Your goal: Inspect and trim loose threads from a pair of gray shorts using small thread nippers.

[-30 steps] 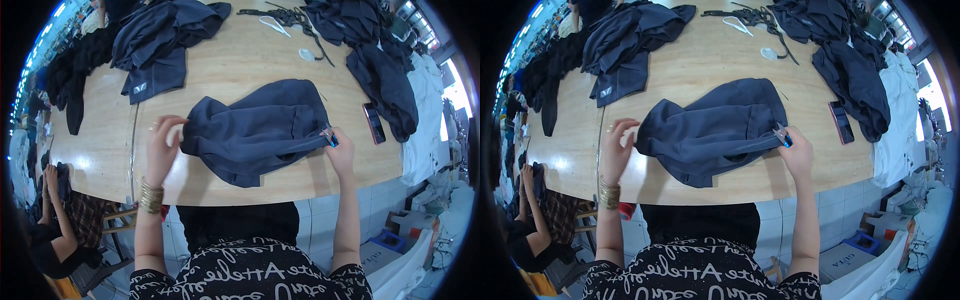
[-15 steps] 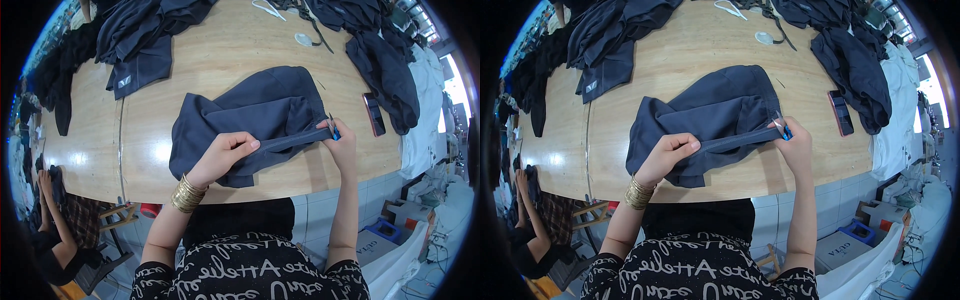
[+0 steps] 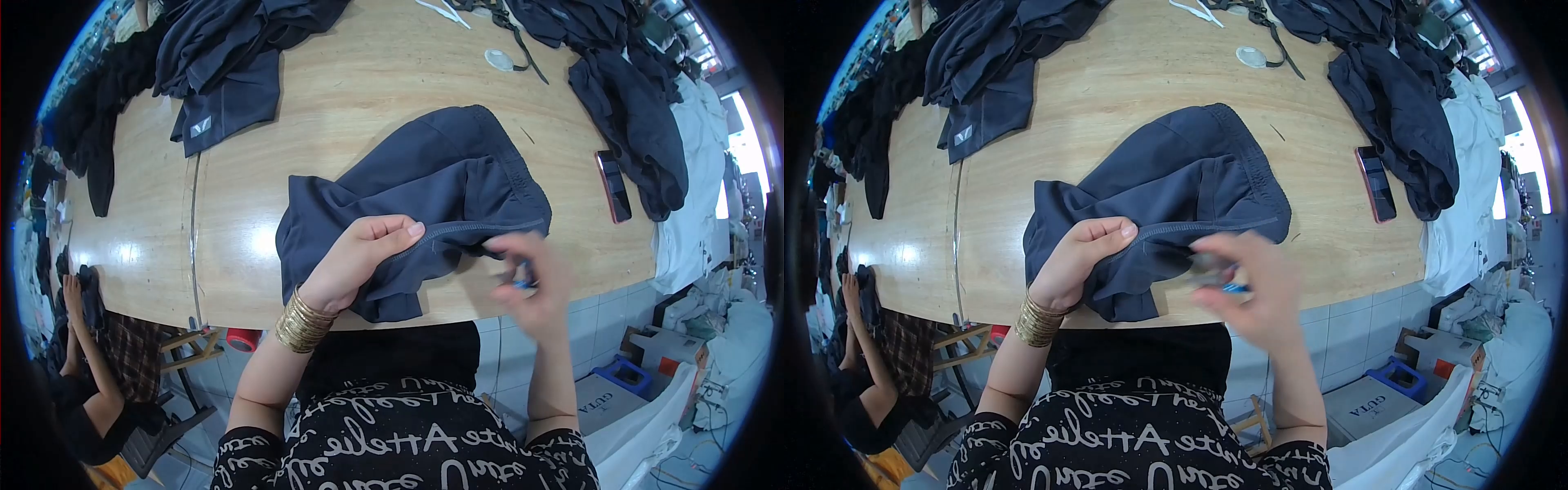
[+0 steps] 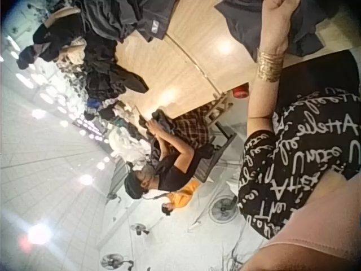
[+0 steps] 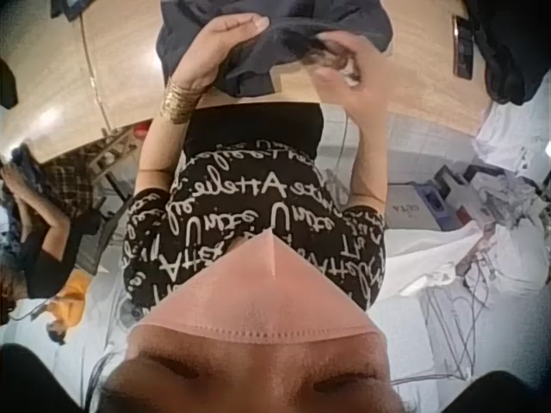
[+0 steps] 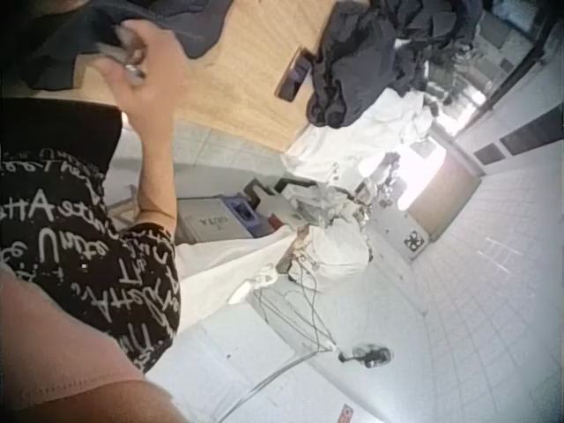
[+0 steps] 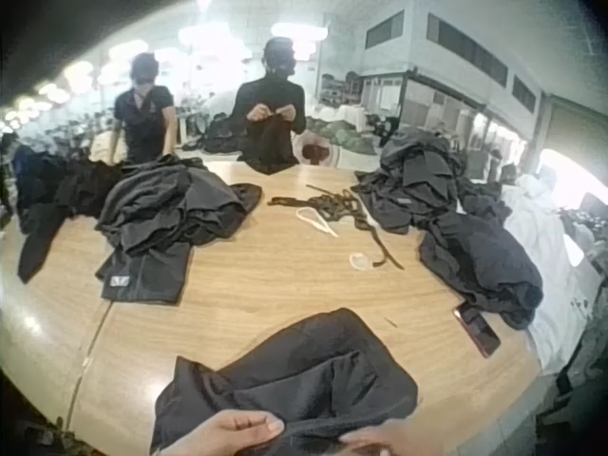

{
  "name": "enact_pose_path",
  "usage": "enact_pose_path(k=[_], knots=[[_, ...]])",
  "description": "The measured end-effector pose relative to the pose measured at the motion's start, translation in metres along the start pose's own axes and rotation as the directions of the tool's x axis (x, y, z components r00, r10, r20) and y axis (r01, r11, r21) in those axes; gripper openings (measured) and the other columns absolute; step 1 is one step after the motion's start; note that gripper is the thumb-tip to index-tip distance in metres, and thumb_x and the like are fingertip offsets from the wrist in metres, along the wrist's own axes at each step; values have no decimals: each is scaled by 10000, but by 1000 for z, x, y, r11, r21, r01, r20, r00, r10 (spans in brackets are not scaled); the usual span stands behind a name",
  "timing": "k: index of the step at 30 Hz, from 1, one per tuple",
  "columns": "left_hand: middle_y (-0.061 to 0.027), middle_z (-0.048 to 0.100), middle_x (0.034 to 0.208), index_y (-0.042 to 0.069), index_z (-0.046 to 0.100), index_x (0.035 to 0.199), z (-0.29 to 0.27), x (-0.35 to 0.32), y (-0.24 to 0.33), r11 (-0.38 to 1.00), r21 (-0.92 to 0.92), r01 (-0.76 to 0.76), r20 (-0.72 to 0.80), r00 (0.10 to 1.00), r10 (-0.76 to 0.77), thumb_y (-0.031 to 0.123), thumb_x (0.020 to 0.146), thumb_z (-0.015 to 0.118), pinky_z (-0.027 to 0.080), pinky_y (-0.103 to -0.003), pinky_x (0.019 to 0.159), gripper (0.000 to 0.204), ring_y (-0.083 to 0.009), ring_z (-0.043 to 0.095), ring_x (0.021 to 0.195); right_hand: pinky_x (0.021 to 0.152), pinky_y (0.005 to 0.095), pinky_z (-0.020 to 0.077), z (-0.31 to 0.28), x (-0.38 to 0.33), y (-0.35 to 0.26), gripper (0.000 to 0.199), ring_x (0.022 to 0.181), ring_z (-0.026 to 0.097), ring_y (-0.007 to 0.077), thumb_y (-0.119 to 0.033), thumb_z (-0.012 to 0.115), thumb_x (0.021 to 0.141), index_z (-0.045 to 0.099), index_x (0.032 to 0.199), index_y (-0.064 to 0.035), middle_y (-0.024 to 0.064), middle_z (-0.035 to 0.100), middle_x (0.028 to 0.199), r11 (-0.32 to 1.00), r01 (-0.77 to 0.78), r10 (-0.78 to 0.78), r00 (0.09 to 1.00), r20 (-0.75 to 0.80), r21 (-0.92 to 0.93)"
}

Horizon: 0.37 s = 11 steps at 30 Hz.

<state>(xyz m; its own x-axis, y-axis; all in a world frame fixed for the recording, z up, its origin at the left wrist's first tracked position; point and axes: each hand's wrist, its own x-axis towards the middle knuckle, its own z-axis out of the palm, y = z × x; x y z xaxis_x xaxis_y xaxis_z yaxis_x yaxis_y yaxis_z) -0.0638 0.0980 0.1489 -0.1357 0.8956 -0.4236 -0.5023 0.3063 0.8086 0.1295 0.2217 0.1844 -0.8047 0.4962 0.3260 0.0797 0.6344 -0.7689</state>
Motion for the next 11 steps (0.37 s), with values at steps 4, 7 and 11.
enact_pose_path(k=[4, 7, 11], knots=[[92, 538, 782, 43, 629, 901, 9, 0, 2, 999, -38, -18, 34, 999, 19, 244, 923, 539, 361, -149, 699, 221, 22, 419, 739, 485, 207, 368, 34, 4, -10, 439, 533, 452, 94, -164, 819, 599, 625, 989, -105, 2, 541, 702, 1000, -16, 18, 991, -135, 15], [84, 545, 788, 39, 623, 899, 9, -1, -2, 999, 1, -47, 44, 998, 47, 241, 922, 540, 368, -143, 684, 219, 23, 428, 740, 455, 204, 316, 40, 6, 5, 322, 512, 382, 82, -75, 777, 641, 636, 929, -108, -11, 528, 693, 999, -53, 52, 991, -123, -1], [74, 556, 791, 25, 615, 884, 12, -6, 2, 960, 229, -161, 64, 987, 151, 222, 889, 590, 363, -129, 663, 198, 17, 432, 732, 457, 211, 304, 39, 7, 7, 271, 514, 372, 83, -71, 762, 663, 638, 903, -97, -15, 510, 682, 992, -111, 115, 991, -65, 63]])
